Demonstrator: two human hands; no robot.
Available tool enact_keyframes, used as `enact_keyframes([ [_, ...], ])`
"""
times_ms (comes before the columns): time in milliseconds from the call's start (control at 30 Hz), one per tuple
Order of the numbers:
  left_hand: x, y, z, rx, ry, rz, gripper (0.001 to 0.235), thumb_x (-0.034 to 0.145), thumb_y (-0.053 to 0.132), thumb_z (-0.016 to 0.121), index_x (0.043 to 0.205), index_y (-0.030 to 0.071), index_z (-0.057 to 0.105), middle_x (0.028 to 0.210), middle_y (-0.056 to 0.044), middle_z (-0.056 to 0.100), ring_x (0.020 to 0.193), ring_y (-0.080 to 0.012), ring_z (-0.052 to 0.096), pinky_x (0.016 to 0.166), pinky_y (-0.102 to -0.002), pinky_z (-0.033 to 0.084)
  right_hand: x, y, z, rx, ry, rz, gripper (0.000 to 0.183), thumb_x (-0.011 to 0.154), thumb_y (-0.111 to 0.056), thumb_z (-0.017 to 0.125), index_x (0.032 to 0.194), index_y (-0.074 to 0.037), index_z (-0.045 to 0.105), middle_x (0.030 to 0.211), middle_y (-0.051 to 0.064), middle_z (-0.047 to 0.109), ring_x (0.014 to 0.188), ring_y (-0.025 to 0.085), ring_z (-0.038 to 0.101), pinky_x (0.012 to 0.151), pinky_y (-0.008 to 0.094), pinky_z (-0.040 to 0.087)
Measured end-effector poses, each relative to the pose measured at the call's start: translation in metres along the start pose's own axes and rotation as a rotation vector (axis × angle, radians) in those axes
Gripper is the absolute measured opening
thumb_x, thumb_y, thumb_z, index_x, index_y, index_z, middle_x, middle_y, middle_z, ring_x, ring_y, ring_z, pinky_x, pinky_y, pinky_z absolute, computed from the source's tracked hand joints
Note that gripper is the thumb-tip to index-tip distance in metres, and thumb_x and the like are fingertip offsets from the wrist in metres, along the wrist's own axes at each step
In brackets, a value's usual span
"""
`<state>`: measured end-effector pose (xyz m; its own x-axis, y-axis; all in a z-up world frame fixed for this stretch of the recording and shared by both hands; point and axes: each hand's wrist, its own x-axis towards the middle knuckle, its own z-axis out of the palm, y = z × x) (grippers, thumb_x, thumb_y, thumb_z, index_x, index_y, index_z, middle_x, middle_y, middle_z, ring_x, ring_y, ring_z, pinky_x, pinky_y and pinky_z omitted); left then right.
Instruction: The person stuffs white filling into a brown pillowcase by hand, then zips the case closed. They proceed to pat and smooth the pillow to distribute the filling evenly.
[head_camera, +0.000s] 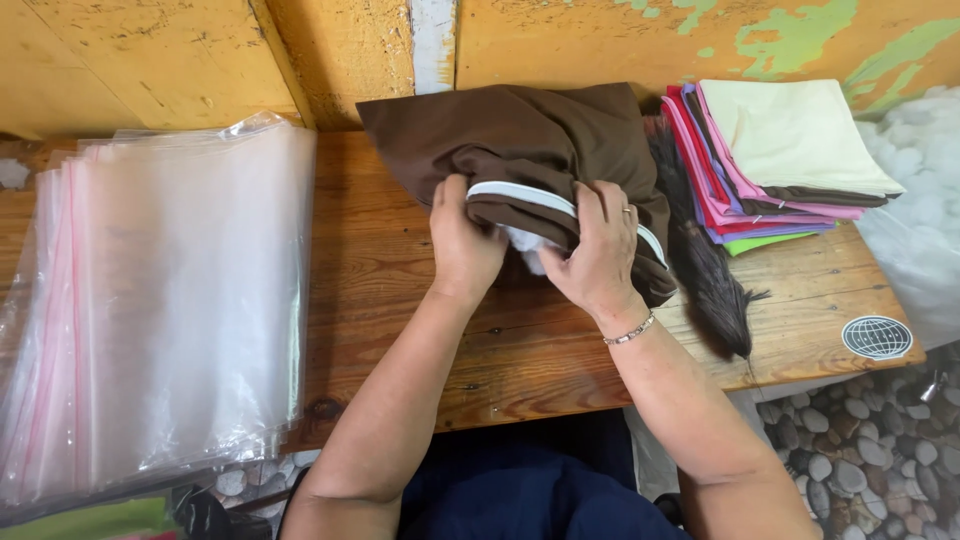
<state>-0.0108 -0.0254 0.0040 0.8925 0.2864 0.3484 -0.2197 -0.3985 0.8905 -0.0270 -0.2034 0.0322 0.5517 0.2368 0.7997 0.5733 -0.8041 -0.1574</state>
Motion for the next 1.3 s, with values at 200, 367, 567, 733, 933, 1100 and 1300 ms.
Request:
enact_keyframes([
  [200,-0.007,0.028,-0.006,-0.068,0.014,-0.091,0.064,0.071,-0.006,0.067,0.128,0.002,0.037,0.125,-0.02,0.04,0.118,-0.0515,0.053,0.102,-0.058,0.054,0.002,-0.003,-0.002,-0.008,-0.066,-0.036,0.081,0.053,-0.03,0.082,0.126,-0.004,0.058,0.108,0.009,0.047,0.098,0.033,0.056,0.084,0.044,0.04],
  [367,-0.021,0.082,-0.022,-0.093,-0.223,-0.095,0.087,0.066,0.018,0.077,0.14,0.002,0.034,0.13,-0.021,0.038,0.119,-0.0561,0.055,0.099,-0.062,0.055,-0.018,0.051,0.026,-0.212,0.037,-0.006,0.026,0.067,-0.016,0.075,0.089,-0.015,0.06,0.079,-0.001,0.049,0.071,0.024,0.058,0.075,0.037,0.039],
  [567,-0.024,0.073,-0.013,-0.018,-0.189,-0.064,0.085,0.077,0.028,0.082,0.142,0.004,0.034,0.131,-0.021,0.037,0.113,-0.0589,0.059,0.093,-0.063,0.058,-0.02,0.05,0.029,-0.244,0.085,-0.035,0.033,0.07,-0.024,0.082,0.075,-0.017,0.051,0.071,0.0,0.048,0.065,0.024,0.057,0.071,0.037,0.04],
  [733,-0.011,0.064,-0.03,0.085,-0.235,-0.012,0.082,0.082,0.02,0.078,0.15,0.012,0.032,0.128,-0.022,0.041,0.104,-0.0639,0.061,0.091,-0.068,0.058,-0.008,0.01,0.018,-0.06,0.06,-0.068,0.031,0.073,-0.025,0.084,0.077,-0.013,0.055,0.072,0.002,0.048,0.067,0.026,0.056,0.067,0.037,0.04],
  [933,-0.006,0.054,-0.028,0.157,-0.321,0.044,0.057,0.089,0.013,0.068,0.142,0.012,0.047,0.127,-0.019,0.041,0.102,-0.058,0.066,0.088,-0.06,0.062,-0.012,0.02,0.016,-0.028,-0.159,0.017,0.052,0.058,-0.023,0.086,0.1,-0.004,0.064,0.094,0.008,0.048,0.094,0.035,0.057,0.081,0.045,0.042],
  [1100,-0.013,0.057,-0.017,0.376,-0.396,0.073,0.06,0.083,0.025,0.074,0.138,0.014,0.051,0.133,-0.018,0.036,0.096,-0.0519,0.07,0.085,-0.058,0.063,-0.011,0.021,0.022,-0.246,0.044,-0.021,0.021,0.072,-0.019,0.072,0.073,-0.015,0.052,0.074,0.002,0.049,0.077,0.025,0.056,0.079,0.039,0.04],
  [1300,-0.002,0.004,-0.004,0.527,-0.066,0.208,0.023,0.075,0.008,0.068,0.094,0.013,0.056,0.104,-0.01,0.053,0.068,-0.0462,0.07,0.063,-0.052,0.061,-0.017,0.039,0.02,-0.363,0.013,-0.006,0.022,0.063,-0.018,0.072,0.075,-0.018,0.054,0.075,0.002,0.051,0.079,0.026,0.057,0.082,0.042,0.038],
])
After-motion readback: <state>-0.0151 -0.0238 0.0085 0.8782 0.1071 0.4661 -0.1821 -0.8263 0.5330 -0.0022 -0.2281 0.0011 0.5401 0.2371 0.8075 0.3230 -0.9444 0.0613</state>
